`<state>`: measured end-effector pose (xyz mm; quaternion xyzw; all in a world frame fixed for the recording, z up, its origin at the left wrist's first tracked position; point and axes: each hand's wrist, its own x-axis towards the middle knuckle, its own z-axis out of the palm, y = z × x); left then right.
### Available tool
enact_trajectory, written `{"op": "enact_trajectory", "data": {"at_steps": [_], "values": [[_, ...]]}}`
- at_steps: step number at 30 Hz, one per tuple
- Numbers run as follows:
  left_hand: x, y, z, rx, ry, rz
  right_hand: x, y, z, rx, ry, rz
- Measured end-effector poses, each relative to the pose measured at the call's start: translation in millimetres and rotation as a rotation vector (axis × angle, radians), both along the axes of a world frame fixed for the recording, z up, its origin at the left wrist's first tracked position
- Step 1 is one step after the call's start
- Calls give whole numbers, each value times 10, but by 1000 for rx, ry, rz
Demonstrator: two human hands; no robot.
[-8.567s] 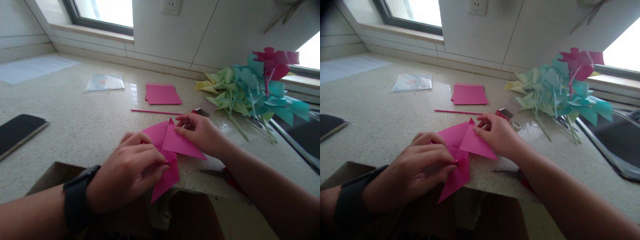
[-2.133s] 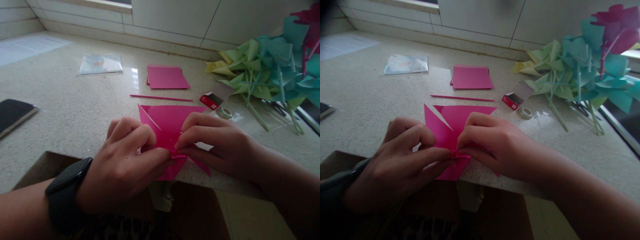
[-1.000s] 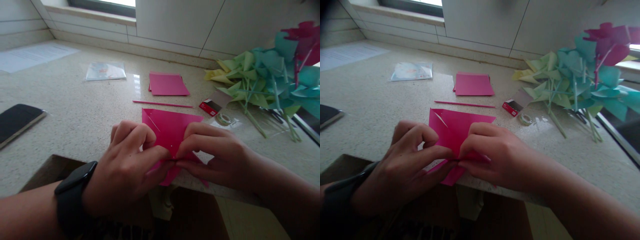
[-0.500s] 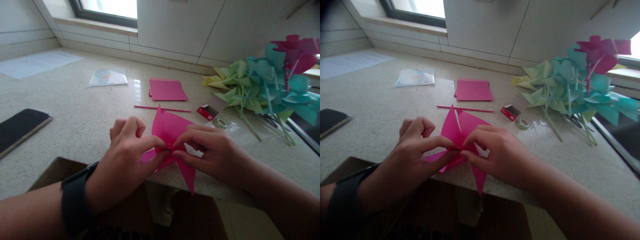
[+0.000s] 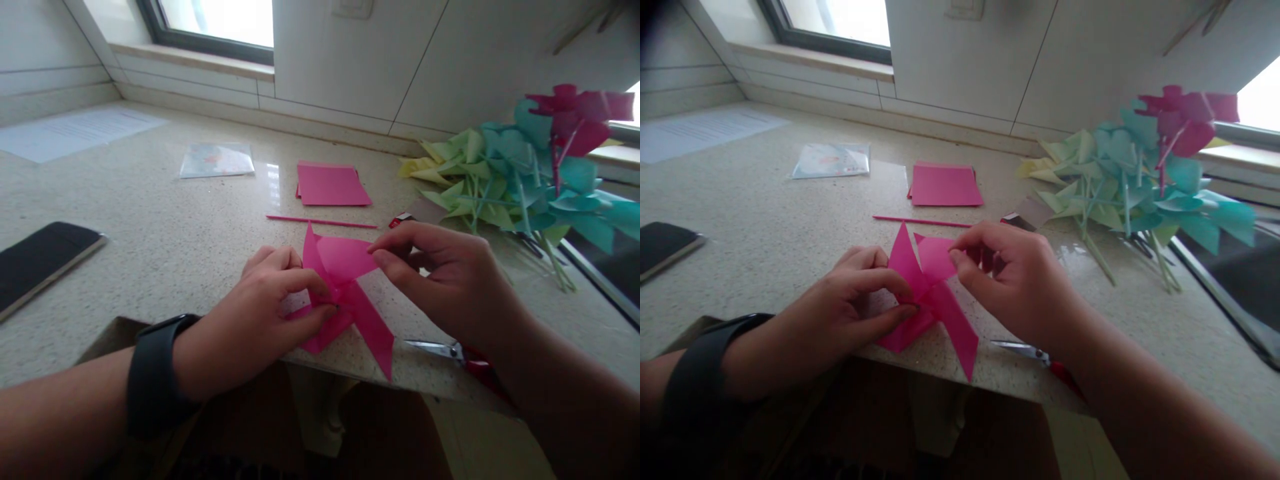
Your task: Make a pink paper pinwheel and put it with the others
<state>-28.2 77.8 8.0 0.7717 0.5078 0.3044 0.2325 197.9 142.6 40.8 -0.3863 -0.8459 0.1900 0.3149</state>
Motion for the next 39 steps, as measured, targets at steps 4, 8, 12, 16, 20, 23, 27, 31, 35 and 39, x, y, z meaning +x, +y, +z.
{"op": "enact_trajectory", "data": {"at_steps": [4,8,12,16,20,23,27,31,35,39], "values": [[21,-11,28,28,16,-59,-54,79,-14,167,-53,-48],[51,-35,72,8,56,-158,-91,176,-81,2,-130,-105],[65,-45,95,-11,75,-209,-73,268,-138,-249,-96,-70],[63,-41,98,-28,82,-211,-56,313,-146,-331,-94,-88],[64,-28,125,-23,105,-236,-54,315,-111,-399,-136,-65],[63,-14,172,-35,124,-273,-30,327,-100,-467,-115,-29],[43,3,228,-29,159,-304,10,349,-124,-470,-97,-24],[9,9,247,-20,188,-309,36,364,-165,-544,-35,25],[-10,40,289,-32,189,-303,47,381,-169,-629,68,21],[-15,127,312,-60,149,-275,54,412,-175,-582,110,-7]]}}
